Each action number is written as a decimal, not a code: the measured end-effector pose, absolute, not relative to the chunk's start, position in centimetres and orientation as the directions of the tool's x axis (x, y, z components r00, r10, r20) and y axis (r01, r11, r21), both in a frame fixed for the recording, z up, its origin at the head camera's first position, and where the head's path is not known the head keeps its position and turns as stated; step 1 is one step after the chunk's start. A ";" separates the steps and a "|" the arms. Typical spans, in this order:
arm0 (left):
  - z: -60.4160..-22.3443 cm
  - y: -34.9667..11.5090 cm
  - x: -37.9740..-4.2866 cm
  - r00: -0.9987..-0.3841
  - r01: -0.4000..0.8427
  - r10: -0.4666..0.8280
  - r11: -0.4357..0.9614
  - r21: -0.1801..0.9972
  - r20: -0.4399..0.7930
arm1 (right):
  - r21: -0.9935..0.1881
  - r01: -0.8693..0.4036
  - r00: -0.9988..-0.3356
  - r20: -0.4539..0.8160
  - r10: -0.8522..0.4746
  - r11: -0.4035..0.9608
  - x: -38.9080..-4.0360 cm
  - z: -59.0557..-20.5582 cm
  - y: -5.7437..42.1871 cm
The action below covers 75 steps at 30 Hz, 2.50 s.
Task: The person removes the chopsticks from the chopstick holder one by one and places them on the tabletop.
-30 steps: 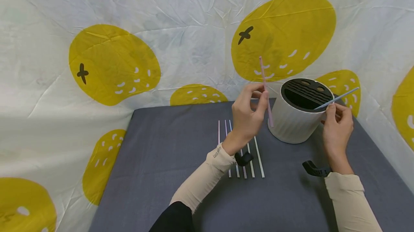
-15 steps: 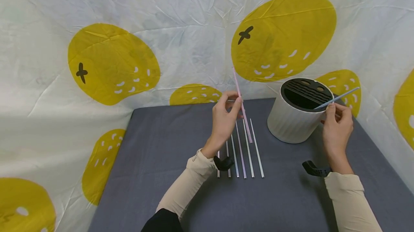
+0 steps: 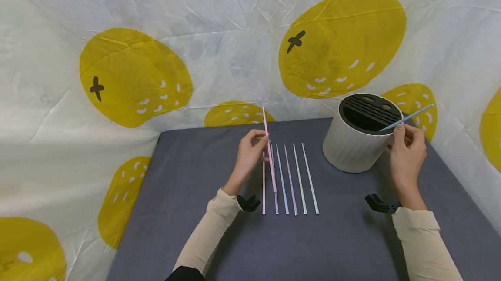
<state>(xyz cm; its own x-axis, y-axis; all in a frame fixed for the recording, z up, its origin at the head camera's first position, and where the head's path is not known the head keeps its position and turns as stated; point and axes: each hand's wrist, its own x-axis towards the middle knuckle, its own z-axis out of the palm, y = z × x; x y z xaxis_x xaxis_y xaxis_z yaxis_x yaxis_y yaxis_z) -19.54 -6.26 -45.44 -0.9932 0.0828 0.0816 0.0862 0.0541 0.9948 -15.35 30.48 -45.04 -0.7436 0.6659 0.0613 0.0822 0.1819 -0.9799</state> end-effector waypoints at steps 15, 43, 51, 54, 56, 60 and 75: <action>-53.3 -10.2 -18.8 -0.996 -0.094 -0.013 0.171 0.981 -0.094 | -0.978 0.074 -0.742 0.075 0.667 0.193 -15.4 -45.3 30.5; -56.0 -9.8 -17.9 -0.995 -0.082 -0.079 0.325 0.942 -0.060 | -0.975 0.061 -0.733 0.103 0.673 0.216 -15.6 -45.5 30.4; -56.2 -9.4 -18.0 -0.994 -0.015 -0.099 0.554 0.833 0.048 | -0.975 0.068 -0.731 0.097 0.676 0.214 -15.6 -45.6 30.5; -56.2 -9.4 -18.2 -0.992 0.002 -0.098 0.628 0.778 0.082 | -0.976 0.058 -0.732 0.100 0.674 0.208 -15.6 -45.6 30.5; -56.2 -9.4 -18.3 -0.990 0.016 -0.093 0.678 0.735 0.107 | -0.977 0.052 -0.733 0.105 0.672 0.209 -15.6 -45.6 30.6; -55.8 -9.2 -18.3 -0.985 0.035 -0.083 0.766 0.642 0.153 | -0.977 0.043 -0.732 0.112 0.673 0.210 -15.6 -45.7 30.6; -51.4 -6.0 -18.0 -0.959 0.187 0.130 0.958 0.219 0.250 | -0.977 0.045 -0.743 0.106 0.660 0.207 -15.8 -45.3 30.7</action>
